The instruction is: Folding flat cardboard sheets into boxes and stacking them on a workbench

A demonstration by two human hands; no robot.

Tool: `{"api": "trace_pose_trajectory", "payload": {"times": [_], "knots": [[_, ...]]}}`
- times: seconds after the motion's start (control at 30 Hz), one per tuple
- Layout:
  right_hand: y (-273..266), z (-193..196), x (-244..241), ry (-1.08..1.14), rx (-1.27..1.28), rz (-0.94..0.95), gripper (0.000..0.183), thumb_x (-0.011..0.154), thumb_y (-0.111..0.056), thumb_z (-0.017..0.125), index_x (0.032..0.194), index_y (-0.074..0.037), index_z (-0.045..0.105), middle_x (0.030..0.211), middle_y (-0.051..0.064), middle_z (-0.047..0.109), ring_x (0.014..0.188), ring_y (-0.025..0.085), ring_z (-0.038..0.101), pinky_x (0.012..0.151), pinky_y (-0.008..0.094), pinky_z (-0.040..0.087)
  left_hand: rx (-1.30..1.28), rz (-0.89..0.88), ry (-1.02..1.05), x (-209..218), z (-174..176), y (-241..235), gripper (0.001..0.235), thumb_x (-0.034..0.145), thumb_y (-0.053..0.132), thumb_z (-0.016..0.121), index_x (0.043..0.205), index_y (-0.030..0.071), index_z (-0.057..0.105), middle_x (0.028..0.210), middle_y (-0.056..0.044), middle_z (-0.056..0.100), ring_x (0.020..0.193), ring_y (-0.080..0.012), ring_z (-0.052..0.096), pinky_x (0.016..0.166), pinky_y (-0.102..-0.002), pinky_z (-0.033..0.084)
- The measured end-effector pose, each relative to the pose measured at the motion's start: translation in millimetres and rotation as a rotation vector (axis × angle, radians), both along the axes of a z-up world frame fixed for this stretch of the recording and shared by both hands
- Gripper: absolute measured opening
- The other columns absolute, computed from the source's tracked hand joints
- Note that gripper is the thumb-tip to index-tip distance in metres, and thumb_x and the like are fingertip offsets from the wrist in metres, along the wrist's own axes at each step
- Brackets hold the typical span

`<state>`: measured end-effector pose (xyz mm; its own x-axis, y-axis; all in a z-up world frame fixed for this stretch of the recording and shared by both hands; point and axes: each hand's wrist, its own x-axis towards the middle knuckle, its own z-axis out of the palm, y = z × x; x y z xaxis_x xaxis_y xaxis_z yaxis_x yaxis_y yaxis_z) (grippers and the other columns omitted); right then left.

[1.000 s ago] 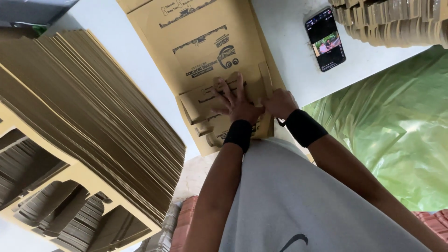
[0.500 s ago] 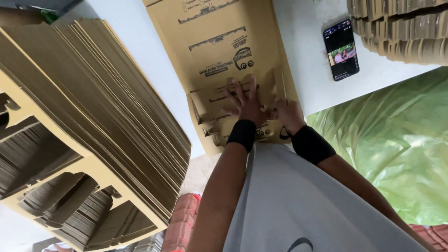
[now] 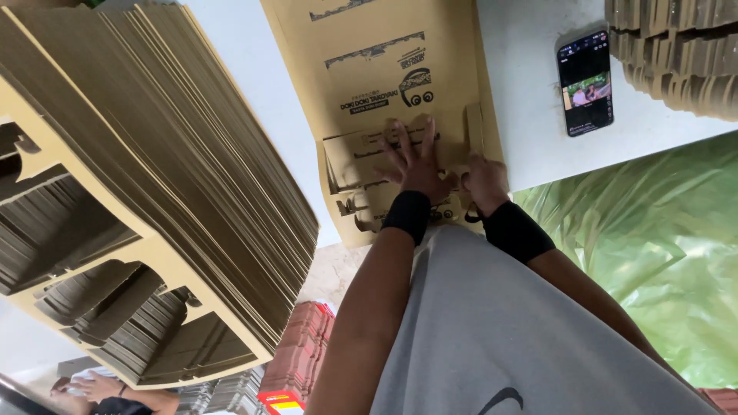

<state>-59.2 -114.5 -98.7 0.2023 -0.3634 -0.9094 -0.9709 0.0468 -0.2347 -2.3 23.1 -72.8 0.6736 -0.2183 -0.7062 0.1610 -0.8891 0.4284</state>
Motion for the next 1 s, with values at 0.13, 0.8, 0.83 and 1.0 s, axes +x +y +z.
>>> {"api": "trace_pose_trajectory", "payload": {"times": [0.13, 0.8, 0.83, 1.0], "knots": [[-6.7, -3.6, 1.4, -0.006, 0.008, 0.021, 0.045, 0.095, -0.047, 0.051, 0.072, -0.013, 0.069, 0.06, 0.002, 0.056, 0.061, 0.02, 0.053, 0.063, 0.04, 0.039, -0.005, 0.005, -0.033, 1.0, 11.6, 2.5, 0.12, 0.089, 0.038, 0.077, 0.162, 0.044, -0.017, 0.167, -0.018, -0.035, 0.149, -0.061, -0.028, 0.102, -0.092, 0.018], [-36.7, 34.8, 57.9, -0.09, -0.202, 0.614, 0.048, 0.094, -0.044, 0.055, 0.103, 0.0, 0.071, 0.096, 0.023, 0.072, 0.099, 0.047, 0.07, 0.077, 0.057, 0.056, -0.067, 0.029, 0.153, 23.0, 37.9, 4.2, 0.128, 0.088, 0.02, 0.084, 0.162, 0.044, -0.019, 0.163, -0.016, -0.042, 0.146, -0.0583, -0.036, 0.108, -0.086, 0.021], [-42.2, 17.8, 65.2, -0.093, -0.201, 0.619, 0.048, 0.094, -0.044, 0.055, 0.103, 0.0, 0.071, 0.096, 0.023, 0.072, 0.099, 0.047, 0.07, 0.077, 0.057, 0.056, -0.066, 0.035, 0.15, 25.0, 42.6, 6.0, 0.128, 0.088, 0.02, 0.084, 0.162, 0.044, -0.019, 0.163, -0.016, -0.042, 0.146, -0.0583, -0.036, 0.108, -0.086, 0.021], [-43.3, -4.4, 110.5, -0.095, -0.263, 0.39, 0.054, 0.089, -0.056, 0.072, 0.103, -0.005, 0.062, 0.094, 0.021, 0.068, 0.086, 0.037, 0.072, 0.056, 0.048, 0.056, -0.19, 0.178, 0.127, 23.3, 49.4, 15.8, 0.104, 0.085, 0.006, 0.072, 0.166, 0.035, 0.013, 0.17, -0.01, -0.031, 0.151, -0.0483, -0.036, 0.11, -0.085, -0.005]]}}
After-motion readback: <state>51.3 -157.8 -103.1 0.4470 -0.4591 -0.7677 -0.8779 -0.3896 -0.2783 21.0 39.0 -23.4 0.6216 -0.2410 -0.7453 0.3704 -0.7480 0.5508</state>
